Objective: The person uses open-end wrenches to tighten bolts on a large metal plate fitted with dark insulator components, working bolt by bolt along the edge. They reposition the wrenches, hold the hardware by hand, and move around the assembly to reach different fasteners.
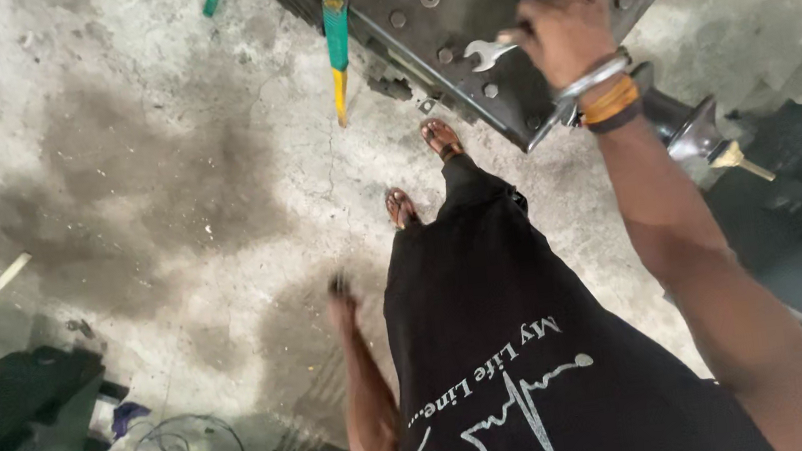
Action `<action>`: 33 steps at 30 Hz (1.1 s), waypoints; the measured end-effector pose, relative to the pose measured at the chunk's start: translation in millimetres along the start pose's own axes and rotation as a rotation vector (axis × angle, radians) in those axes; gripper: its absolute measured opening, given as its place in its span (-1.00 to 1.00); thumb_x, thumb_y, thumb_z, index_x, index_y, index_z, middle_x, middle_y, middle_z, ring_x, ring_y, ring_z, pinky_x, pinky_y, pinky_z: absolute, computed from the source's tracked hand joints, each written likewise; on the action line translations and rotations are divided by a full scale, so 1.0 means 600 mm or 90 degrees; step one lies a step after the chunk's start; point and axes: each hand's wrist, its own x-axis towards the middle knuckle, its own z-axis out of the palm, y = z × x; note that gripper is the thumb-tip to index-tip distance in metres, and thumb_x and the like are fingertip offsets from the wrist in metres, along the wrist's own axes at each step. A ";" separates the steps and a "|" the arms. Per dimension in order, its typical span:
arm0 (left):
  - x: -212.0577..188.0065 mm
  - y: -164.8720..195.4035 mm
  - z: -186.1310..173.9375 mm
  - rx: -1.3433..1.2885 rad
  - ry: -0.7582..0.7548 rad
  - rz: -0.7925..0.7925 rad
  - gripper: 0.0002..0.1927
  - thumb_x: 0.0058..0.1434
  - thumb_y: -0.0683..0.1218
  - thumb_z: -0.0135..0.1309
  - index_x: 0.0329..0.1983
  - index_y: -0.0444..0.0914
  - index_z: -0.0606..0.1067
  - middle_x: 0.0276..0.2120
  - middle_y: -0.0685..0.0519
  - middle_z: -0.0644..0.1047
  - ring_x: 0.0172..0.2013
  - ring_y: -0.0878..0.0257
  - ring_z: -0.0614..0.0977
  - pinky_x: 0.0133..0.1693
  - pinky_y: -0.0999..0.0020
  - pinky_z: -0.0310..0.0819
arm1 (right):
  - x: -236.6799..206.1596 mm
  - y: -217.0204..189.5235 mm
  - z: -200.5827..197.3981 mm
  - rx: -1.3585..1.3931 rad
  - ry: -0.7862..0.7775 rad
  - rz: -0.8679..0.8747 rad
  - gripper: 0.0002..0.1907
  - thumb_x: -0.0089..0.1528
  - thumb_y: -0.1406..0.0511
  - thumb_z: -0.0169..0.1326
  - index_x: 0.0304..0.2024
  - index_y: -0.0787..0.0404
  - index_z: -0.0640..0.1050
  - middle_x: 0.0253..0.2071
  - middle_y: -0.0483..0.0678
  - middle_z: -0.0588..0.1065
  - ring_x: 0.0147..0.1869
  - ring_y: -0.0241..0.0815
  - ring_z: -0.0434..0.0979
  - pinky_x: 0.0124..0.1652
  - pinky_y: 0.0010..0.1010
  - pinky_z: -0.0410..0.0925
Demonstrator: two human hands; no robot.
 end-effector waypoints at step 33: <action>-0.044 -0.099 -0.026 -0.101 -0.253 -0.280 -0.63 0.39 -0.05 -0.04 0.25 -0.16 0.39 -0.12 -0.08 0.68 -0.63 0.13 0.63 -0.65 0.27 0.39 | -0.264 -0.076 -0.032 0.240 0.101 0.192 -0.74 0.32 0.21 0.06 -0.09 0.27 0.50 -0.29 0.20 0.52 -0.20 0.25 0.54 -0.19 0.05 0.40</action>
